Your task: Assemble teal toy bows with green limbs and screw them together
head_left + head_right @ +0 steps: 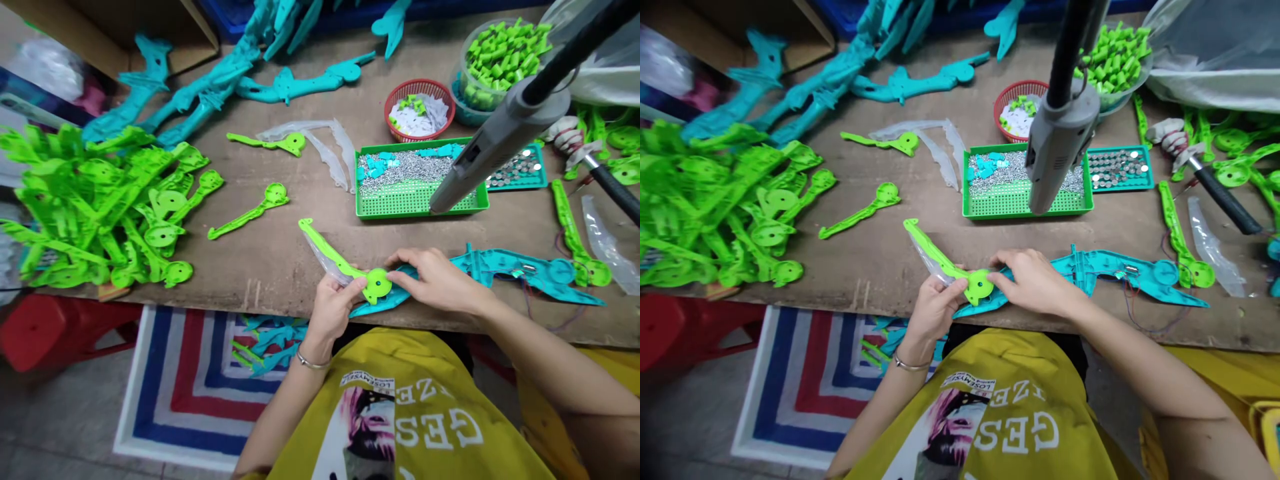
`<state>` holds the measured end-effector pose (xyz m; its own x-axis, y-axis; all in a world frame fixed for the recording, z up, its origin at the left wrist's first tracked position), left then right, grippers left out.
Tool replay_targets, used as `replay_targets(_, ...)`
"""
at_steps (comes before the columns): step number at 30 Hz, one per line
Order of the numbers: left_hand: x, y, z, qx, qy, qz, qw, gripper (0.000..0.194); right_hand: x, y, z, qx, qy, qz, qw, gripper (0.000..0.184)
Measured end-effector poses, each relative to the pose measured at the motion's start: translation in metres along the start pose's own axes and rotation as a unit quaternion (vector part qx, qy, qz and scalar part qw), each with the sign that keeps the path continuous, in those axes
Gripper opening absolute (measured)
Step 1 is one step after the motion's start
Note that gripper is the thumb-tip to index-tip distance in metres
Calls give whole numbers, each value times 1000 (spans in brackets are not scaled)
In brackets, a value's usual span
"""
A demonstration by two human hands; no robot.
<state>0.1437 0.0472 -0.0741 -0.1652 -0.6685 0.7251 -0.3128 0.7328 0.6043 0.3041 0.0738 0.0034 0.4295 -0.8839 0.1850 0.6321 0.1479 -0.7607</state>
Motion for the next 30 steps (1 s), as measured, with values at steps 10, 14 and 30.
replay_targets(10,1,-2,-1,29,4,8,1000,65,-1,-27,-16,98,-13,74,992,53)
replay_targets(14,2,-2,-2,28,-23,1,999,59,2,-26,-23,114,6,71,991,50)
replay_targets(30,-1,-6,-2,1,-44,-30,999,46,-6,-35,-29,196,-67,118,971,48)
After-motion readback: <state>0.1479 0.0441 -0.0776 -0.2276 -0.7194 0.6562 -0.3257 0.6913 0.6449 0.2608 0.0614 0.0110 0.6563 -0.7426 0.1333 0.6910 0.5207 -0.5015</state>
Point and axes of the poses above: each hand's wrist, its own x-axis away from the middle knuckle, its own z-axis out of the back of the hand, y = z × x, the point moved 10 cm from there along -x, towards the middle knuckle, and after that the axes turned 8 degrees about z, right-handed, at the moved point
